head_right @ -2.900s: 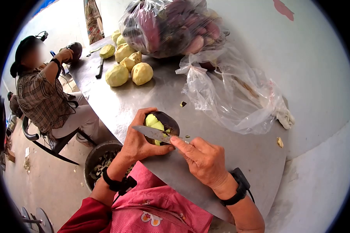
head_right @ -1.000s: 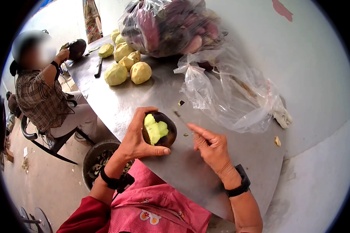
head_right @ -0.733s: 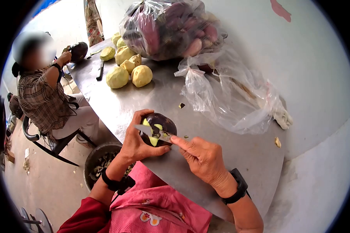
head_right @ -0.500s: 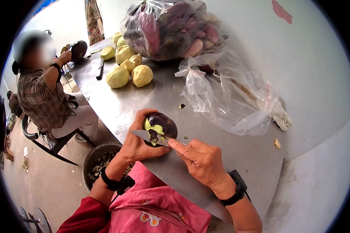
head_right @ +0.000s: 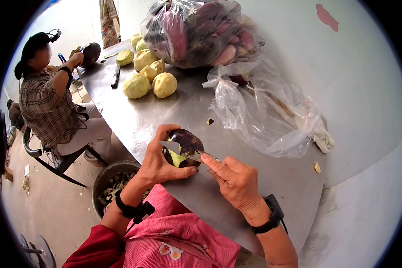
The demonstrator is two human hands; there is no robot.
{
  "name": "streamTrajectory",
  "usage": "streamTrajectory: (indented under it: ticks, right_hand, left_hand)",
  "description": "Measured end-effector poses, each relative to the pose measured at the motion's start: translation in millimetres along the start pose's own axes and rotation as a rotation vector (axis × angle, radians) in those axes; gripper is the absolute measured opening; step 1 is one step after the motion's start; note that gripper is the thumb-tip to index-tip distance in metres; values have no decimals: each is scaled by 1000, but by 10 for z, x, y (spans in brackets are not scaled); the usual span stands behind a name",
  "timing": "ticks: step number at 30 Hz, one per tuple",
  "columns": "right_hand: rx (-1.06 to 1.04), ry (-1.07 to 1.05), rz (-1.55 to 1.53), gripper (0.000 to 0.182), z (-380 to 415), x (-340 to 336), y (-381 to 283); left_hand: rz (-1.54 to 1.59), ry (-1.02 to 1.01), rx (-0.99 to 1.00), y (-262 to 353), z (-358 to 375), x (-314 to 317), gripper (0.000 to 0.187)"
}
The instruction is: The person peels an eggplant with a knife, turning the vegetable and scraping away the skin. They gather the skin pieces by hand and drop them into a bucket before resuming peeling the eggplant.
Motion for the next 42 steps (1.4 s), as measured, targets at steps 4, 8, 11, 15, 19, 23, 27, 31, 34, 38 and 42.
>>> streamTrajectory:
  ticks: [4,8,11,15,19,23,27,31,34,38,42]
  right_hand:
    - [33,5,50,45,46,-6,98]
    - [78,27,-66,44,9,23,71]
    - [72,38,-144,45,-20,-20,33]
    - [-8,18,-153,46,-17,2,-56]
    - [-29,-58,-51,48,-22,-64,-74]
    - [-78,-54,-47,47,-32,-68,-61]
    - [-84,-44,-32,47,-26,-58,-19]
    - [-84,-12,-19,47,0,-18,28]
    - [-72,-19,-24,48,10,-15,82]
    - [-4,8,-15,47,89,16,231]
    - [136,35,-75,40,101,-54,316]
  left_hand:
    - [-82,0,45,8,21,-34,97]
    - [-4,4,-71,-38,45,-5,101]
    - [15,-52,-91,-2,30,-22,102]
    - [10,-48,-34,-6,19,-22,98]
    - [45,-64,-13,23,24,-14,97]
    - [76,-79,-29,-26,24,-5,98]
    - [70,-101,-48,0,18,-28,98]
    - [41,-95,-44,12,23,-44,98]
    - [28,-90,-38,6,13,-49,99]
    - [-13,-99,-50,-26,21,-54,106]
    - [29,-147,-69,-49,28,-46,108]
Point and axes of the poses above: each hand's wrist, its own z-axis away from the middle knuckle, its own x-axis out of the palm, y = z × x, the point moved 2 cm from there along -z, towards the middle knuckle, and after that the axes turned 12 degrees about -x, right-handed, at the moved point
